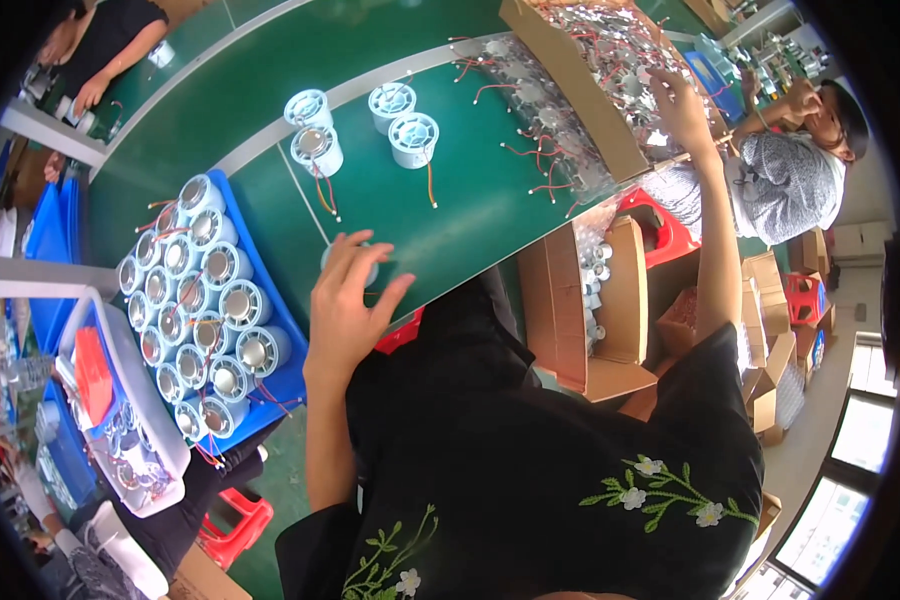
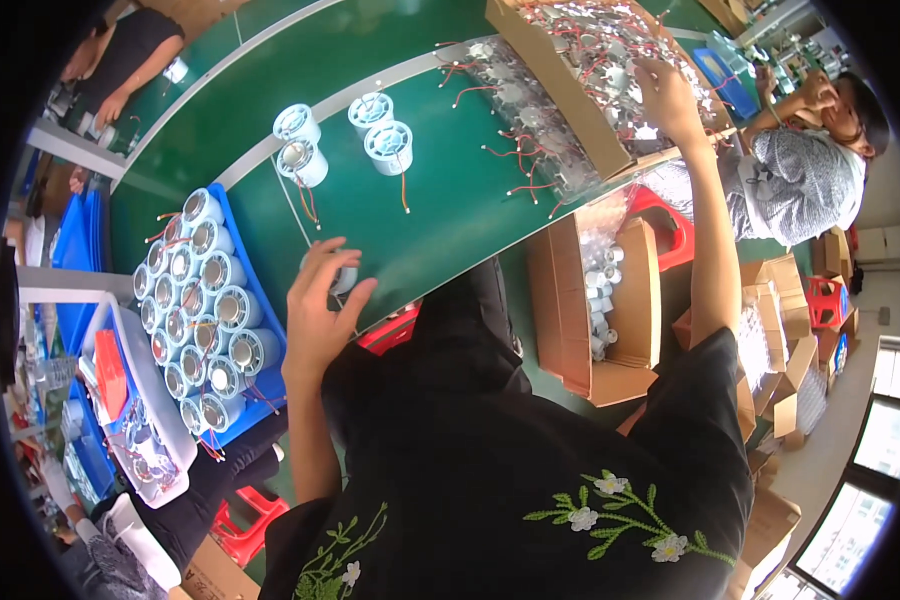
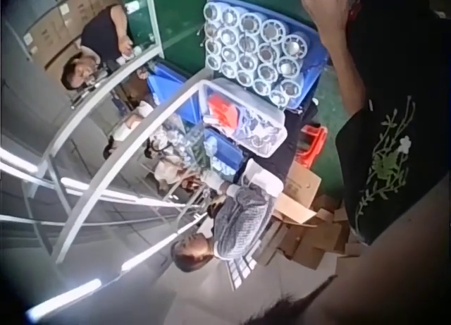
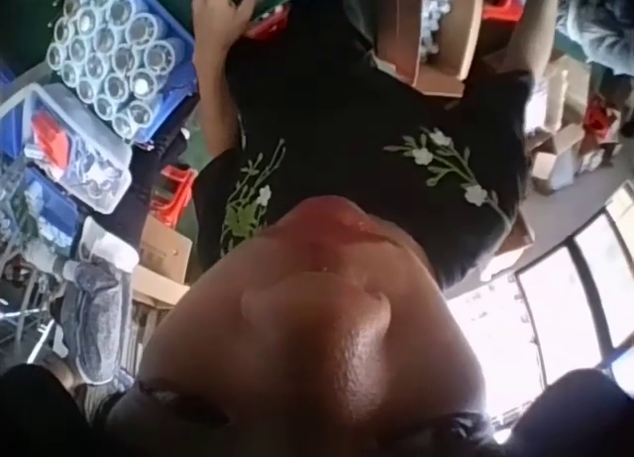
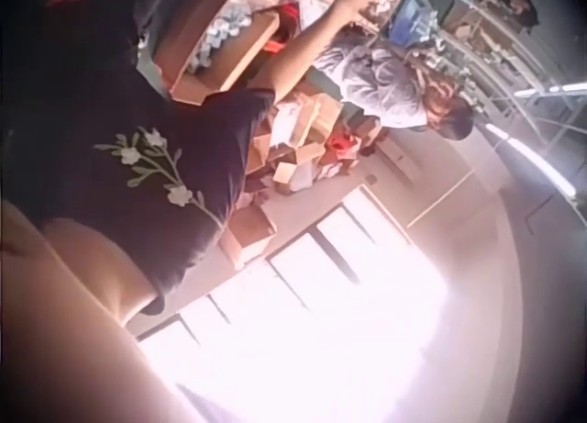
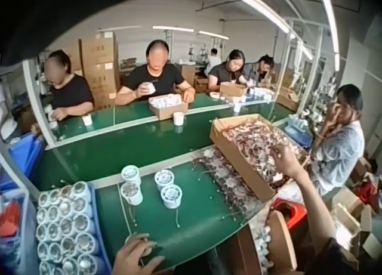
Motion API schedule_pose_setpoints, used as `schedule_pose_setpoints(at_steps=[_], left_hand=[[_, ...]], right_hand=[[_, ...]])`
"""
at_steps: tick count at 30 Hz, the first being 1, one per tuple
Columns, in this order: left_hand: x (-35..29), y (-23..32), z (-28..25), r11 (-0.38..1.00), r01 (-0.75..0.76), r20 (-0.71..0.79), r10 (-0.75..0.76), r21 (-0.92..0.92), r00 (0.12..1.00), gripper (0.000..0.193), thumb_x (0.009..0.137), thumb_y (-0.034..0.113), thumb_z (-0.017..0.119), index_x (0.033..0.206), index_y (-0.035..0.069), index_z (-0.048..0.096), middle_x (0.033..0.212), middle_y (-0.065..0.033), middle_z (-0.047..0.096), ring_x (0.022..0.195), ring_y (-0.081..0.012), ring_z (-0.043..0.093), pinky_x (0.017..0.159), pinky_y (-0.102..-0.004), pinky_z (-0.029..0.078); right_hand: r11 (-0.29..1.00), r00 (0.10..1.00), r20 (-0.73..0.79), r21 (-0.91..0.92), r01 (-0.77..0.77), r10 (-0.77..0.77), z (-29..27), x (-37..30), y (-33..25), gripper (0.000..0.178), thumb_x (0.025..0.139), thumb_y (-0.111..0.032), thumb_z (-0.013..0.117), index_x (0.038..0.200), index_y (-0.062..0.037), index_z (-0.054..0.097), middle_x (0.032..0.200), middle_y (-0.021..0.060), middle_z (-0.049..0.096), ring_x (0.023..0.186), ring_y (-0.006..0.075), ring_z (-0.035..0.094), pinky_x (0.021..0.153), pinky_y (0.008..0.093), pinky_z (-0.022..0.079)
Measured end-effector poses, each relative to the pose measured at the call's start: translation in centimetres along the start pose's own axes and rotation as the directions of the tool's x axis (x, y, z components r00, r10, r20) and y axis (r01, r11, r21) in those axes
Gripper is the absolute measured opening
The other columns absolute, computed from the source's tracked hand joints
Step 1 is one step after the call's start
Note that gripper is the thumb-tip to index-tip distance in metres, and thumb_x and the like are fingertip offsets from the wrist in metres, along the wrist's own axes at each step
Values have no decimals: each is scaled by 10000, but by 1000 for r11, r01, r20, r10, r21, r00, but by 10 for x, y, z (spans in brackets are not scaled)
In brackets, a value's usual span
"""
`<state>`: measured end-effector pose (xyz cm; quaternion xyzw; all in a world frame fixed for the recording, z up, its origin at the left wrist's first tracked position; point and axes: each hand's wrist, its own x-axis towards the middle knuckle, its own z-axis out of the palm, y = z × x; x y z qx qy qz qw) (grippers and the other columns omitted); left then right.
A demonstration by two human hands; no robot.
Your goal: The person picks up a plastic housing and a speaker by hand, inserts the speaker into the housing, and presses it into place. The person then places the assembled unit onto a blue tray and repeats the process.
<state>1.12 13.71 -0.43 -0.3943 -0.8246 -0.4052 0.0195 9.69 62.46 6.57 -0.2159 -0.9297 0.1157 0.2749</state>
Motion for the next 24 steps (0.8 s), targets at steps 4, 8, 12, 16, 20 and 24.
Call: schedule_pose_setpoints(at_steps=[4, 8, 12, 16, 20, 24], left_hand=[[-19, -4, -4, 973, -220, -128, 210, -69, 969, 341, 759, 97, 758, 1052, -11, 620, 991, -141, 611, 1021, -373, 589, 862, -469, 476], [-33, 14, -9, 1000, 3, -412, -1, 5, 911, 375, 770, 65, 743, 1108, -6, 598, 1021, -151, 610, 1018, -359, 594, 851, -442, 486], [-48, 15, -2, 961, 276, -312, -252, 34, 916, 434, 797, 70, 726, 1195, -1, 567, 1109, -158, 621, 1018, -312, 610, 849, -378, 497], [-57, 2, 7, 921, 367, -235, -388, -131, 891, 511, 804, 65, 720, 1269, 15, 516, 1069, -158, 640, 977, -290, 625, 805, -350, 508], [-56, 2, 8, 922, 312, -272, -369, -230, 889, 360, 820, 50, 702, 1159, 17, 586, 1010, -145, 659, 922, -282, 637, 773, -338, 510], [-58, -4, 10, 973, 181, -310, -218, -143, 925, 209, 794, 3, 692, 990, 8, 617, 940, -137, 662, 869, -323, 627, 755, -380, 501]], right_hand=[[988, 989, 98, -95, 124, -114, 17, 21, 10, 271, 868, -208, 675, 1068, -25, 661, 943, 126, 686, 818, 179, 647, 728, 319, 494], [985, 997, 61, -167, 48, -39, 2, 33, 26, 280, 852, -211, 696, 1044, -13, 655, 961, 123, 690, 880, 201, 671, 771, 332, 509], [981, 980, 152, -124, 147, -127, 1, 32, 12, 280, 842, -230, 714, 1028, -24, 671, 926, 99, 700, 864, 197, 675, 770, 330, 510], [965, 958, 288, -248, 90, -16, 8, 39, 21, 309, 822, -270, 726, 1027, -41, 693, 902, 123, 717, 865, 245, 701, 772, 331, 518], [965, 966, 244, -221, 144, -88, 3, 36, 21, 320, 831, -277, 738, 1034, -34, 690, 954, 105, 712, 912, 186, 685, 785, 320, 513], [948, 980, -63, -272, 165, -189, -16, 28, 3, 312, 841, -270, 736, 1023, -21, 692, 971, 111, 711, 906, 173, 680, 778, 306, 513]])
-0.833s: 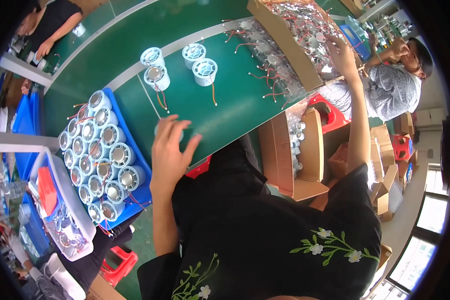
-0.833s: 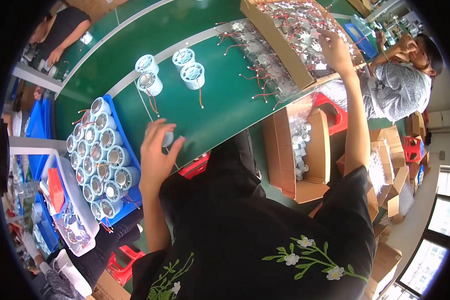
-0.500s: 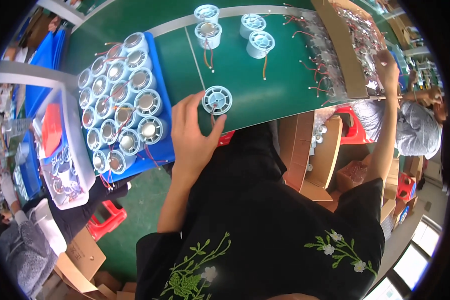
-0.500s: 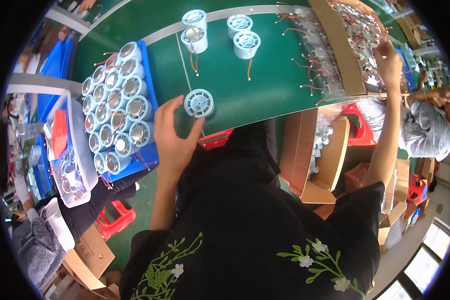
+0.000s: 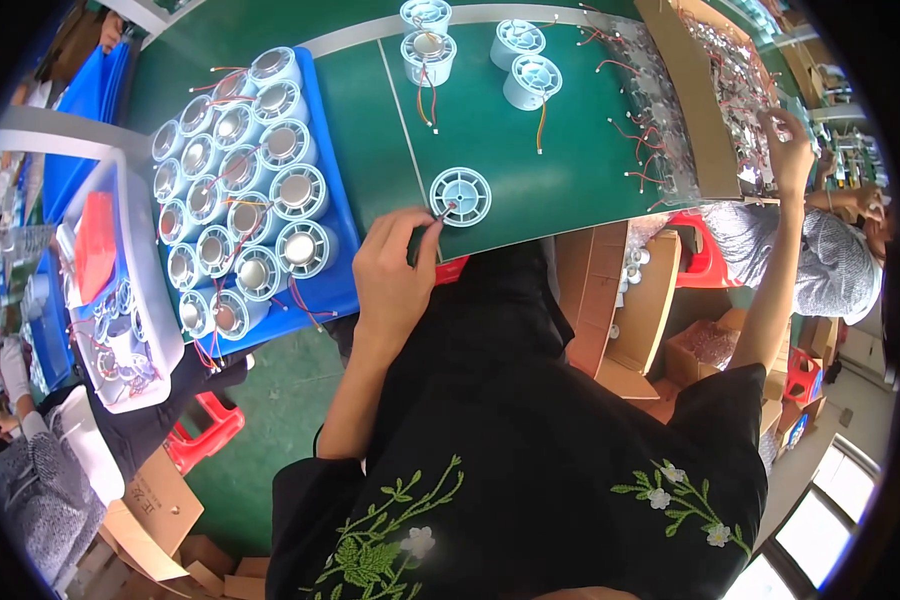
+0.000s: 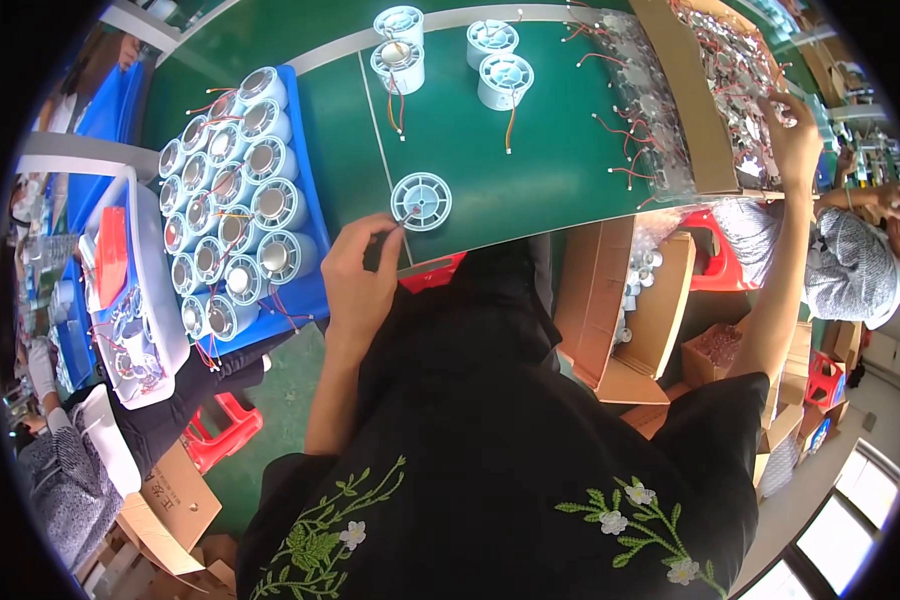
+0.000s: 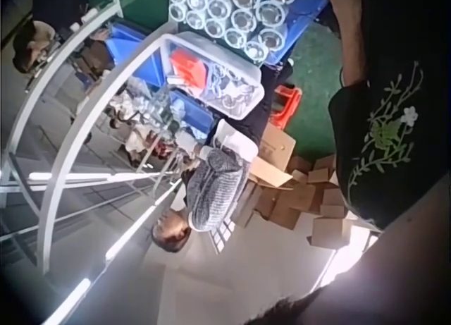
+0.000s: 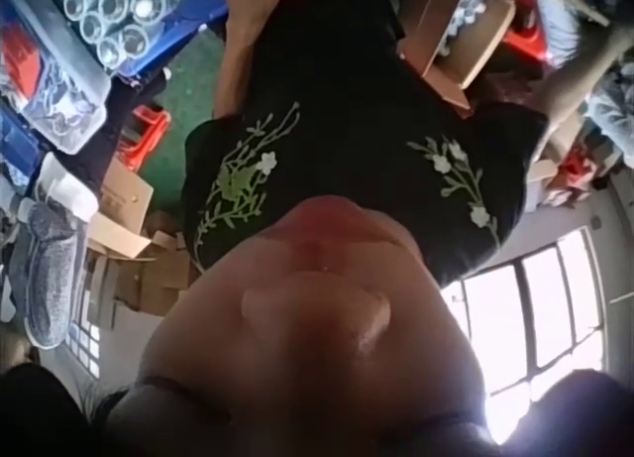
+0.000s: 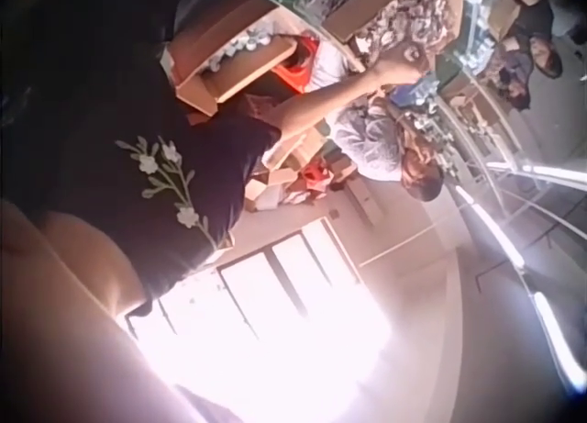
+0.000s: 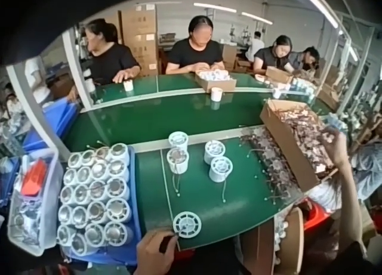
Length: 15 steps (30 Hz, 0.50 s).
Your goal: The person picks up a plastic housing and a speaker by hand, inserts the speaker into the housing, and presses it into place. The person then places the assembled unit onto a blue tray and repeats the process.
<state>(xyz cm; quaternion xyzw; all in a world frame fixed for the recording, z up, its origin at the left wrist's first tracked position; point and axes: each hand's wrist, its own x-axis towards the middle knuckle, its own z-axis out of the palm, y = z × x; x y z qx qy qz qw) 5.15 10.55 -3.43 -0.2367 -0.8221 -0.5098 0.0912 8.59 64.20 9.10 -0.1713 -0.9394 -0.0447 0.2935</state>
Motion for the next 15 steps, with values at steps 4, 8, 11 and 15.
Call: schedule_pose_setpoints(at_steps=[4, 8, 11, 15], left_hand=[[3, 2, 0, 990, -31, 42, 25, 136, 999, 109, 790, -12, 683, 875, 0, 616, 957, -133, 659, 919, -313, 623, 771, -380, 496], [7, 4, -4, 980, -73, 55, 64, 183, 996, 183, 770, -8, 690, 940, 19, 628, 976, -138, 649, 964, -338, 606, 795, -401, 485], [12, 26, -20, 966, -95, 21, 93, 240, 995, 277, 752, 8, 696, 1019, 27, 628, 1042, -147, 622, 1009, -371, 576, 825, -426, 472], [7, 54, -34, 974, -151, -156, 177, 167, 972, 372, 736, 30, 705, 1097, 23, 611, 1131, -156, 591, 1048, -390, 557, 865, -437, 462]], right_hand=[[984, 959, -225, 72, -162, 174, -24, -1, -15, 258, 872, -211, 714, 1034, -12, 686, 1010, 99, 707, 900, 157, 665, 756, 287, 509], [593, 923, -189, 803, -51, 335, -34, -9, -30, 228, 883, -127, 697, 1056, 16, 656, 1046, 79, 685, 867, 134, 650, 772, 262, 502], [517, 972, -144, 855, 30, 183, -53, -38, -128, 162, 870, 15, 647, 1032, 29, 645, 1041, 72, 661, 871, 116, 613, 748, 241, 493], [221, 978, 120, 972, -80, -173, -44, -101, -211, 303, 772, 135, 589, 1032, -2, 657, 1046, 128, 626, 916, 179, 619, 796, 300, 498]])
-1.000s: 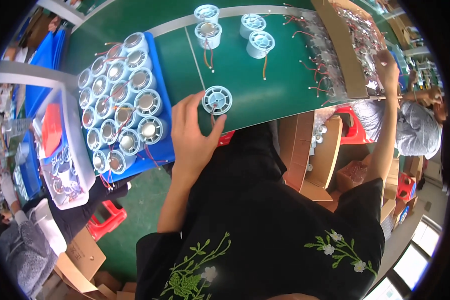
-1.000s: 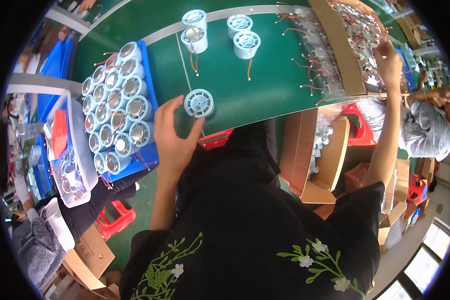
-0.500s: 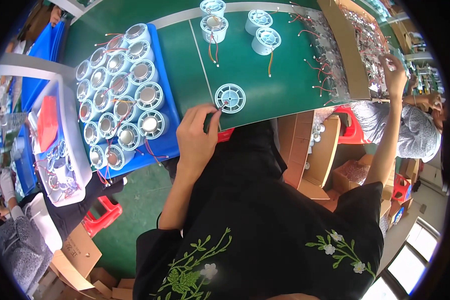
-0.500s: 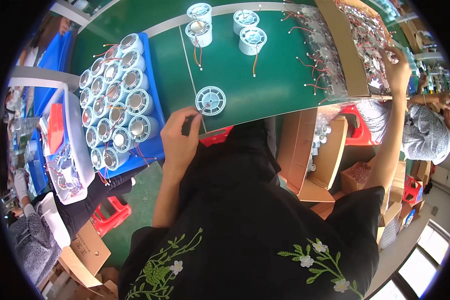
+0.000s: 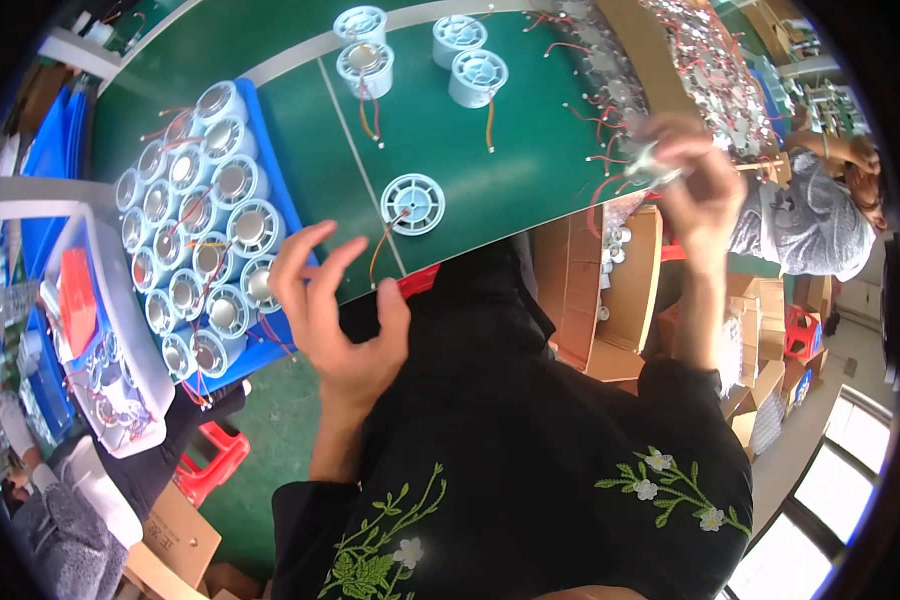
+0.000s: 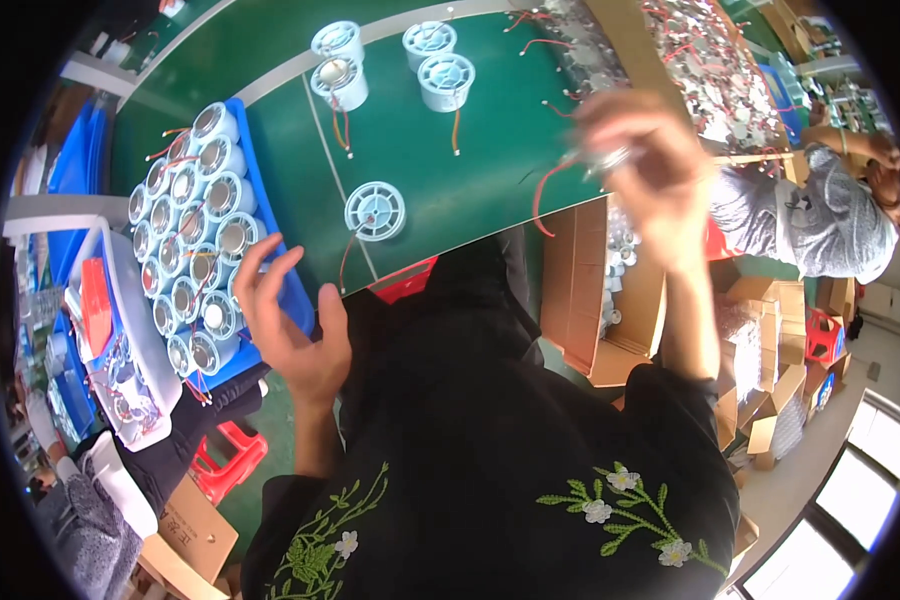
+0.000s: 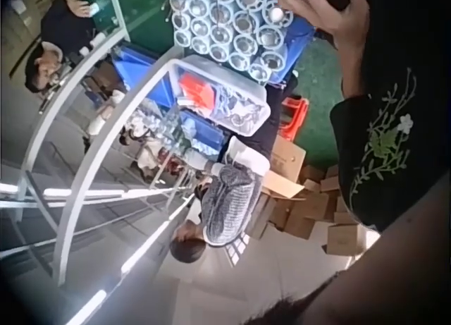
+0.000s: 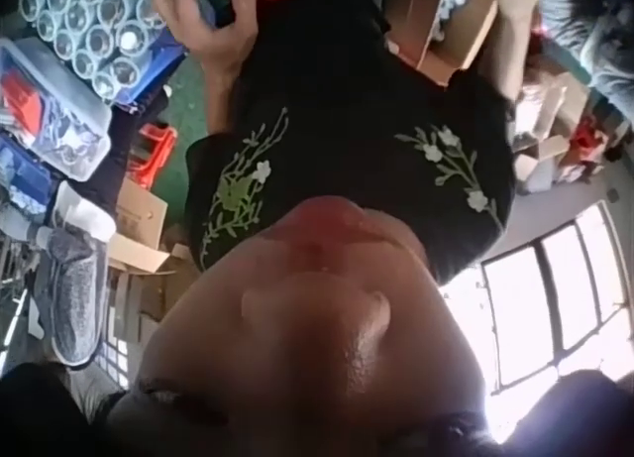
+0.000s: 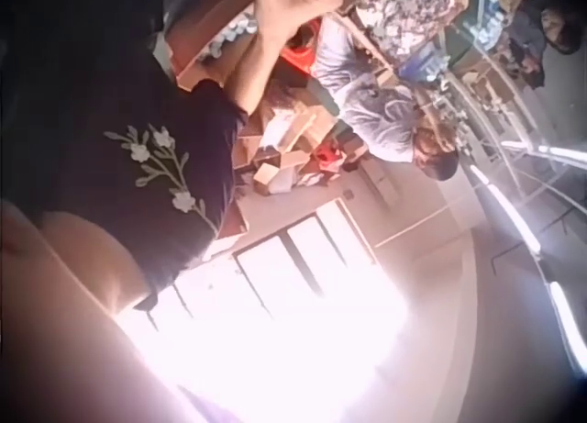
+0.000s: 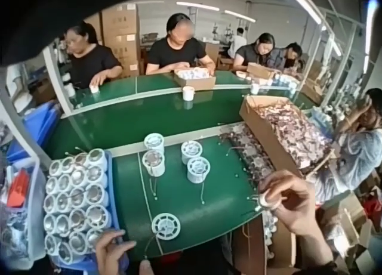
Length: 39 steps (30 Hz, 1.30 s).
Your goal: The person picks up a plastic housing and a speaker by hand, inserts the speaker into the housing, and presses it into place. The person then places the assembled unit onto a blue tray and repeats the process.
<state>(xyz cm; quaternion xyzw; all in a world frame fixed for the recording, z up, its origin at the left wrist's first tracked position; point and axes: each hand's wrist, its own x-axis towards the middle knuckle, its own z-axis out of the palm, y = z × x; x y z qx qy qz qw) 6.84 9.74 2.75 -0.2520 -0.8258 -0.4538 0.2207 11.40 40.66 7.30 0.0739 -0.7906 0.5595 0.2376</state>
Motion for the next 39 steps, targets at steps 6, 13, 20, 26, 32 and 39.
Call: schedule_pose_setpoints(at_steps=[6, 13, 20, 26, 32, 39], left_hand=[[18, 15, 15, 943, 1, 232, 81, -334, 969, 426, 749, 58, 732, 1149, -7, 601, 1071, -185, 618, 992, -337, 609, 881, -402, 478], [0, -2, 10, 389, 762, 733, -257, -518, 630, 374, 886, 3, 636, 1247, -56, 555, 992, -154, 670, 840, -213, 687, 722, -299, 563], [1, -9, 6, 271, 800, 740, -305, -536, 599, 339, 895, -35, 606, 1233, -34, 574, 897, -100, 656, 800, -144, 663, 625, -249, 539], [4, -13, 3, 392, 816, 702, -426, -426, 571, 278, 882, -42, 614, 1159, -29, 630, 907, -92, 663, 739, -124, 647, 566, -252, 506], [-2, -28, 25, 976, 196, 214, -172, -96, 962, 161, 828, -18, 669, 983, 3, 706, 800, -82, 636, 636, -166, 612, 527, -283, 442], [-17, -34, 34, 986, 103, 82, -114, 129, 990, 104, 785, 24, 701, 887, 41, 687, 746, -58, 554, 636, -231, 559, 536, -337, 437]], right_hand=[[914, 974, 224, 401, -53, -42, 94, -21, 17, 175, 770, 115, 611, 873, -12, 674, 1103, 146, 561, 937, 206, 565, 801, 304, 462], [871, 942, 319, 427, -242, 105, 122, -38, 34, 247, 705, 121, 683, 908, -18, 706, 1149, 147, 542, 947, 188, 571, 818, 317, 463], [903, 876, 459, 301, -306, 144, 115, -24, 15, 368, 669, 122, 720, 1008, -20, 706, 1180, 141, 567, 1000, 178, 595, 874, 325, 478], [964, 892, 408, 87, -250, 194, 118, -21, 13, 429, 682, 118, 717, 1084, -30, 691, 1184, 111, 586, 1003, 196, 617, 883, 331, 499], [982, 930, 356, -185, -29, 94, 127, 6, 26, 424, 711, 79, 731, 1114, -39, 678, 1162, 111, 593, 994, 232, 627, 827, 323, 516], [961, 913, 408, -254, 111, 2, 131, 14, 37, 434, 722, 57, 739, 1137, -45, 661, 1142, 115, 589, 964, 264, 617, 797, 340, 515]])
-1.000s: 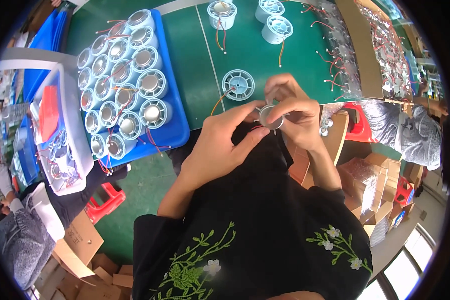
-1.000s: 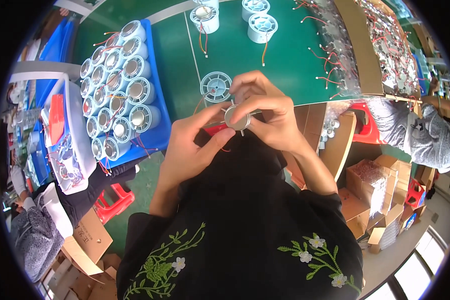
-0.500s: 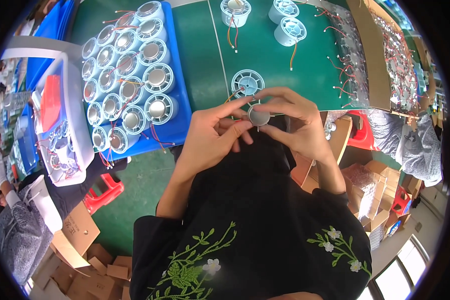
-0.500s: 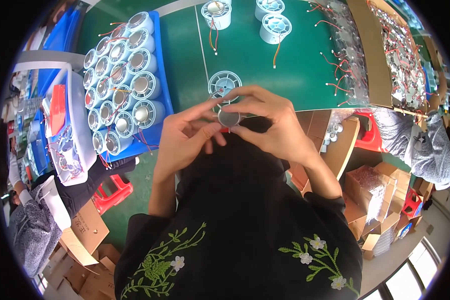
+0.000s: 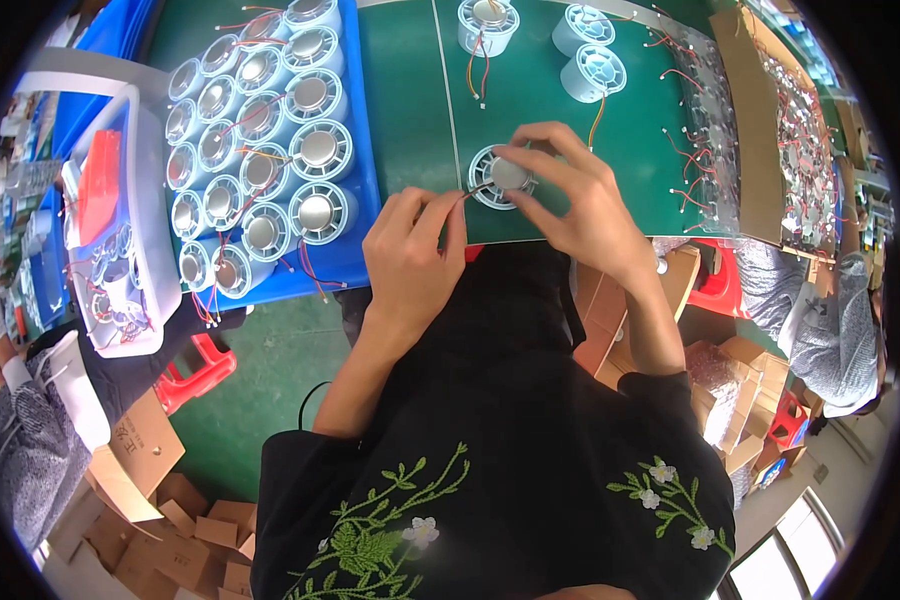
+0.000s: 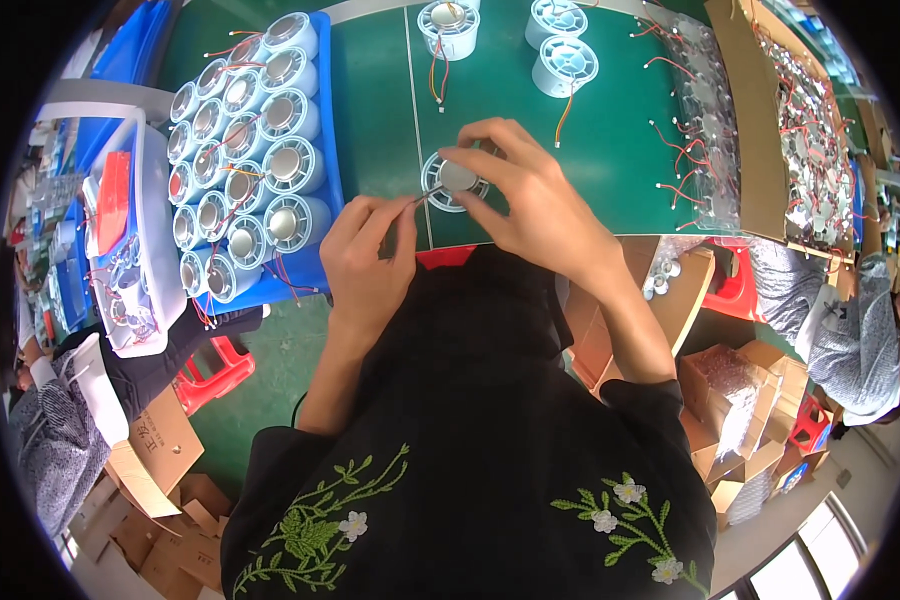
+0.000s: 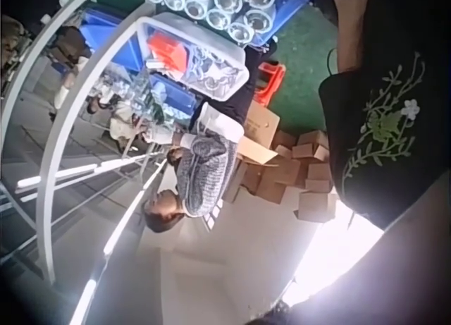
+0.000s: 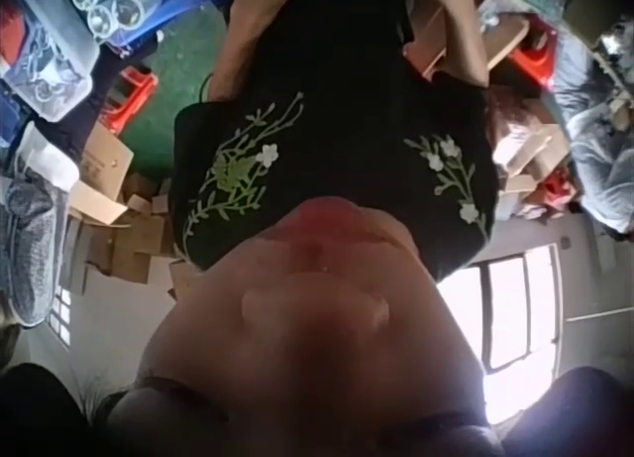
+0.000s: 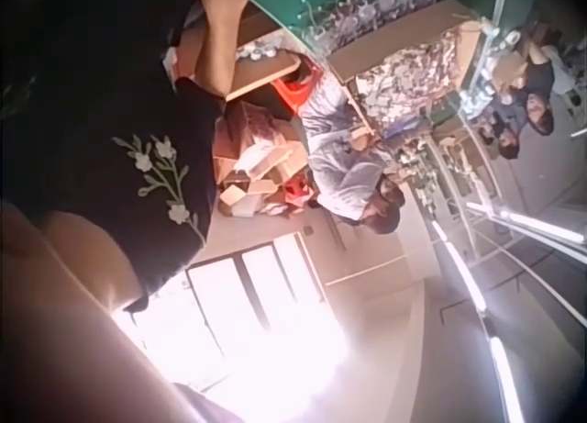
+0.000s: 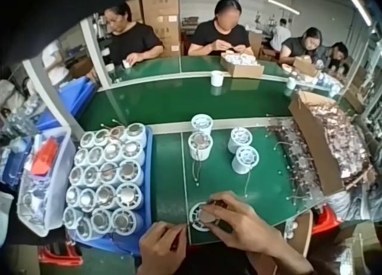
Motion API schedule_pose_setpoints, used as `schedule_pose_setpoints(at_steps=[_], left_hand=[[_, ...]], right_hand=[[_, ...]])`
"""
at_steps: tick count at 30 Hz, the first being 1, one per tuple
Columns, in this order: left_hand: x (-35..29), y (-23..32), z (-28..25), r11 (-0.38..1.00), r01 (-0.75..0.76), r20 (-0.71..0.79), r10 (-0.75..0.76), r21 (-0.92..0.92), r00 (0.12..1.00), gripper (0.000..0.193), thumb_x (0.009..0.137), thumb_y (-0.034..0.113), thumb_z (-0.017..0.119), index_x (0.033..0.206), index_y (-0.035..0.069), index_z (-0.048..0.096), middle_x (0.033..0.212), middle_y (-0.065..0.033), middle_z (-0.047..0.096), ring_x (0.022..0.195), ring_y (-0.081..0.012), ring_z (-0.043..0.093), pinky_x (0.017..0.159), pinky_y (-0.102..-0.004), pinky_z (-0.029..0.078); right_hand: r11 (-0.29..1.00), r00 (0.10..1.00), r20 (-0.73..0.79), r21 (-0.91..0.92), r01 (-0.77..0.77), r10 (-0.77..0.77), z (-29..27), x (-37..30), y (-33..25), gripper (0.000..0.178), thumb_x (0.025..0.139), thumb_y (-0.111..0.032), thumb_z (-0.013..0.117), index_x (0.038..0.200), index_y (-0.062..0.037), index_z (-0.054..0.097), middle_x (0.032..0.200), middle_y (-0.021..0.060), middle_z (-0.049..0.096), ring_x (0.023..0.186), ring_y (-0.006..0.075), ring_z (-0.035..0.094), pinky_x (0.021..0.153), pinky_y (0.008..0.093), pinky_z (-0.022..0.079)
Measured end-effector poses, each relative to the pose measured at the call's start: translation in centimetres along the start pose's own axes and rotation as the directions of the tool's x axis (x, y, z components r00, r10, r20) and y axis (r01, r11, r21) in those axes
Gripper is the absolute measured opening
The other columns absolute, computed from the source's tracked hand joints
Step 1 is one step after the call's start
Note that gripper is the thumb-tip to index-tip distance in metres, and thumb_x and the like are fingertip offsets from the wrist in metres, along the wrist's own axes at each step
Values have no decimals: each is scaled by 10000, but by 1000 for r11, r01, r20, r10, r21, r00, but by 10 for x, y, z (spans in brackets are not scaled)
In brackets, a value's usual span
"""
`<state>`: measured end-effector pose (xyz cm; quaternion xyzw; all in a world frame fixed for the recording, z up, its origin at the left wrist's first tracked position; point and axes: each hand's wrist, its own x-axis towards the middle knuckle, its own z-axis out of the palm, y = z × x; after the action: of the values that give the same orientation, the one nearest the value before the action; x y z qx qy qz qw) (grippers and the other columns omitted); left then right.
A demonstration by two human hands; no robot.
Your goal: The person picks up a plastic housing and a speaker by hand, inserts the speaker into the housing, and presses it into place. The person then places the assembled unit onto a blue tray and repeats the process.
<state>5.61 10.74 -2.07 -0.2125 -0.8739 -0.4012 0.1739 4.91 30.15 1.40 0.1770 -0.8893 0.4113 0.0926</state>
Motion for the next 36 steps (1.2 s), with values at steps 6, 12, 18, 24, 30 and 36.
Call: schedule_pose_setpoints(at_steps=[6, 12, 18, 24, 30, 36], left_hand=[[-5, -3, 0, 998, 39, 2, -39, 39, 999, 89, 776, 23, 698, 850, 43, 653, 769, -60, 564, 675, -242, 574, 560, -351, 446], [-8, -7, 7, 996, 63, 71, -68, 70, 995, 66, 792, 47, 685, 842, 49, 642, 778, -69, 572, 693, -258, 584, 571, -365, 454], [-4, -7, 9, 991, 70, 137, -86, 114, 987, 41, 808, 65, 666, 829, 51, 633, 775, -72, 576, 678, -276, 575, 584, -377, 462], [-2, -9, 8, 992, 82, 160, -97, 98, 982, 75, 809, 75, 665, 871, 52, 632, 835, -85, 587, 749, -296, 568, 621, -390, 464], [6, -4, 0, 994, -25, 205, 46, -103, 978, 414, 760, 109, 721, 1147, 31, 596, 1076, -133, 612, 994, -347, 565, 808, -411, 455], [2, -3, 17, 990, 45, 223, -15, -130, 975, 606, 705, 140, 778, 1247, 9, 541, 1167, -146, 602, 1077, -344, 555, 888, -425, 429]], right_hand=[[999, 997, 63, 32, 39, -41, 3, 1, 2, 441, 696, 65, 745, 1115, -43, 659, 1136, 111, 590, 946, 279, 584, 792, 357, 510], [997, 992, 99, 15, 77, -78, 2, 4, 3, 450, 672, 67, 753, 1098, -47, 663, 1129, 109, 590, 959, 294, 568, 791, 367, 506], [994, 982, 154, -20, 112, -107, -1, 4, 1, 450, 675, 63, 745, 1104, -28, 641, 1105, 115, 583, 970, 311, 566, 772, 387, 504], [983, 982, 157, -130, 128, -107, -1, 1, -10, 415, 689, 65, 720, 1086, -1, 618, 1074, 126, 567, 944, 315, 566, 757, 402, 498], [976, 982, 167, -180, 118, -88, 1, -1, -14, 389, 705, 66, 700, 1079, 2, 615, 1053, 139, 558, 921, 317, 567, 750, 407, 495], [968, 977, 194, -215, 132, -90, -4, 0, -17, 365, 725, 48, 693, 1079, 2, 615, 1052, 144, 555, 930, 323, 573, 757, 409, 496]])
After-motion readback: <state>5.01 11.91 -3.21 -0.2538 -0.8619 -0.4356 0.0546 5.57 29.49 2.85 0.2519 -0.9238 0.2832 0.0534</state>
